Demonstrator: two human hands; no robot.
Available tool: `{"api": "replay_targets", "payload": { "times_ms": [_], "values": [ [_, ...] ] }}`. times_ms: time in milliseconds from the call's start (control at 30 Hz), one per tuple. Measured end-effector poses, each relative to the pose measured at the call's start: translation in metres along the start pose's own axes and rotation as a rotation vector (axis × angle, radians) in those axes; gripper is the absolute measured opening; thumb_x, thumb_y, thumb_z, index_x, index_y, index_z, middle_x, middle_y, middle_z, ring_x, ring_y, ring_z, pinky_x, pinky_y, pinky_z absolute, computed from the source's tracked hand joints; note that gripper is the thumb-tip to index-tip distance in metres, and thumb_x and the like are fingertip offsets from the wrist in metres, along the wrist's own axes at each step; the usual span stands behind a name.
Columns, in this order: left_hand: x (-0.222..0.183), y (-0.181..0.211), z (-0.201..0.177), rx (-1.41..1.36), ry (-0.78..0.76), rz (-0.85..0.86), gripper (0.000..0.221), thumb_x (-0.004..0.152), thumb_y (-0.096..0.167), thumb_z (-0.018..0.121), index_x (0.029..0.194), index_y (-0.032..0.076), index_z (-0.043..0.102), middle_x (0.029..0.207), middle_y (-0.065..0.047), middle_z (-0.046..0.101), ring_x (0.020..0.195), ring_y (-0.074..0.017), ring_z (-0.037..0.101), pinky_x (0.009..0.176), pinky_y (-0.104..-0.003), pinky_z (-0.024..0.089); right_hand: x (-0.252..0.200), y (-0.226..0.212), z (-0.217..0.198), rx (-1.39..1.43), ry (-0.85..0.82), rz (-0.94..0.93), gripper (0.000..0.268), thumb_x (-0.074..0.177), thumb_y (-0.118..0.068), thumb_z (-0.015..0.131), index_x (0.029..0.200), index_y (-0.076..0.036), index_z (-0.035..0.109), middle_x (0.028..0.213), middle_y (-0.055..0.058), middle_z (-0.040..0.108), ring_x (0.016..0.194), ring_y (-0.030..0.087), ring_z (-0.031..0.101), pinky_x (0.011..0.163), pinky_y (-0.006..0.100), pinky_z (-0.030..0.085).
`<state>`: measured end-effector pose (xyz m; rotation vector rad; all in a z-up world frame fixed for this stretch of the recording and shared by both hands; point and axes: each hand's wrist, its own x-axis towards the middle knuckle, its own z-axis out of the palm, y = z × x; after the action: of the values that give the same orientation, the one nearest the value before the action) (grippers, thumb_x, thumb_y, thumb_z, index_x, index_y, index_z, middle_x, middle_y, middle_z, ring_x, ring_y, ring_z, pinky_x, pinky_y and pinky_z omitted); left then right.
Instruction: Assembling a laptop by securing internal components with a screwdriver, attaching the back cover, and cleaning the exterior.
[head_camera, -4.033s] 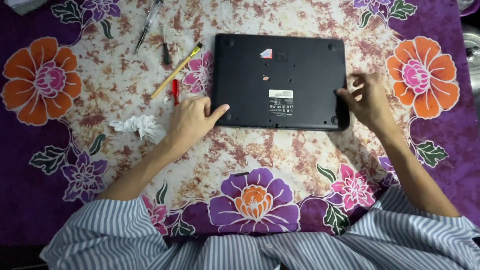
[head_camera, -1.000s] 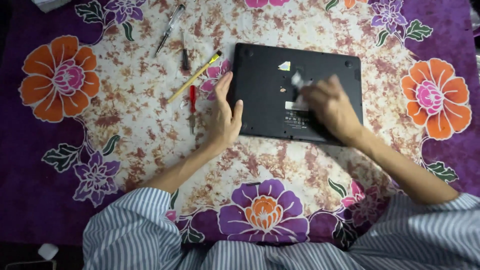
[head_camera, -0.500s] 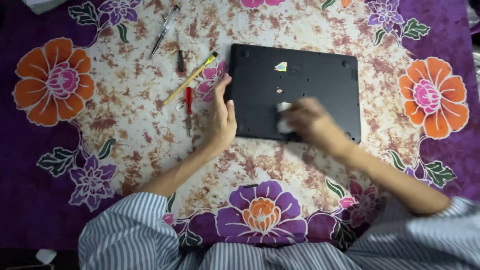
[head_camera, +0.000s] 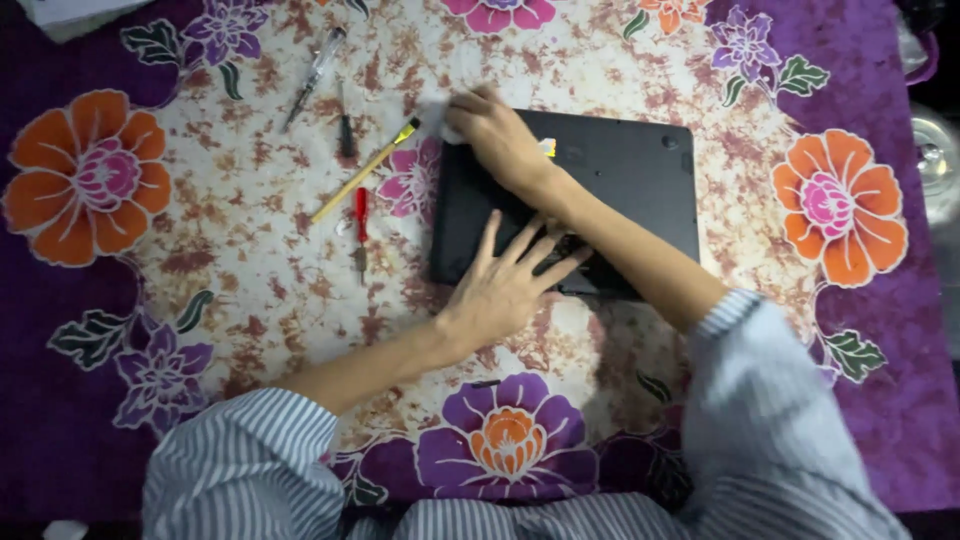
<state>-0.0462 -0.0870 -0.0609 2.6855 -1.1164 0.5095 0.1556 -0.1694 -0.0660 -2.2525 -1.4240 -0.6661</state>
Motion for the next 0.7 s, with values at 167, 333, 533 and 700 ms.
{"api": "replay_targets", "payload": {
  "times_ms": [167,333,533,700],
  "values": [
    [0.003,0.003,-0.004,0.004,-0.081,-0.038,0.064,0.100,0.050,0.054,0.159,0.033,0.036,0.167,-0.005,0.033,0.154,-0.0293,0.029,0.115,-0.075,0.021,-0.033,0.060,0.002,-0.100,-0.163,-0.036,0.019,0.095,-0.001,0.063,0.106,-0.010,0.074,0.115,0.007,0.072,0.104,0.029,0.061,0.105,0.049,0.026],
    [0.002,0.003,-0.008,-0.009,-0.060,-0.030,0.061,0.100,0.043,0.056,0.158,0.032,0.040,0.168,-0.006,0.029,0.153,-0.0287,0.031,0.113,-0.076,0.023,-0.146,0.106,-0.114,0.238,-0.180,0.443,0.007,0.096,0.000,0.074,0.102,-0.004,0.075,0.107,0.014,0.073,0.092,0.025,0.067,0.084,0.034,0.051],
    [0.004,0.002,-0.010,-0.053,-0.058,-0.019,0.059,0.102,0.039,0.058,0.158,0.031,0.040,0.168,-0.007,0.028,0.154,-0.0312,0.031,0.115,-0.076,0.022,-0.160,0.111,-0.154,0.115,-0.307,0.590,0.010,0.099,0.000,0.075,0.108,0.002,0.077,0.102,0.017,0.076,0.091,0.027,0.074,0.079,0.039,0.061],
    [0.003,0.002,-0.007,-0.078,-0.108,-0.036,0.060,0.102,0.042,0.055,0.159,0.032,0.036,0.169,-0.006,0.026,0.156,-0.0307,0.026,0.116,-0.076,0.017,-0.055,0.097,-0.042,0.284,-0.266,0.318,0.018,0.101,-0.021,0.074,0.103,-0.005,0.081,0.102,0.013,0.078,0.087,0.024,0.073,0.074,0.039,0.053]
  ]
}}
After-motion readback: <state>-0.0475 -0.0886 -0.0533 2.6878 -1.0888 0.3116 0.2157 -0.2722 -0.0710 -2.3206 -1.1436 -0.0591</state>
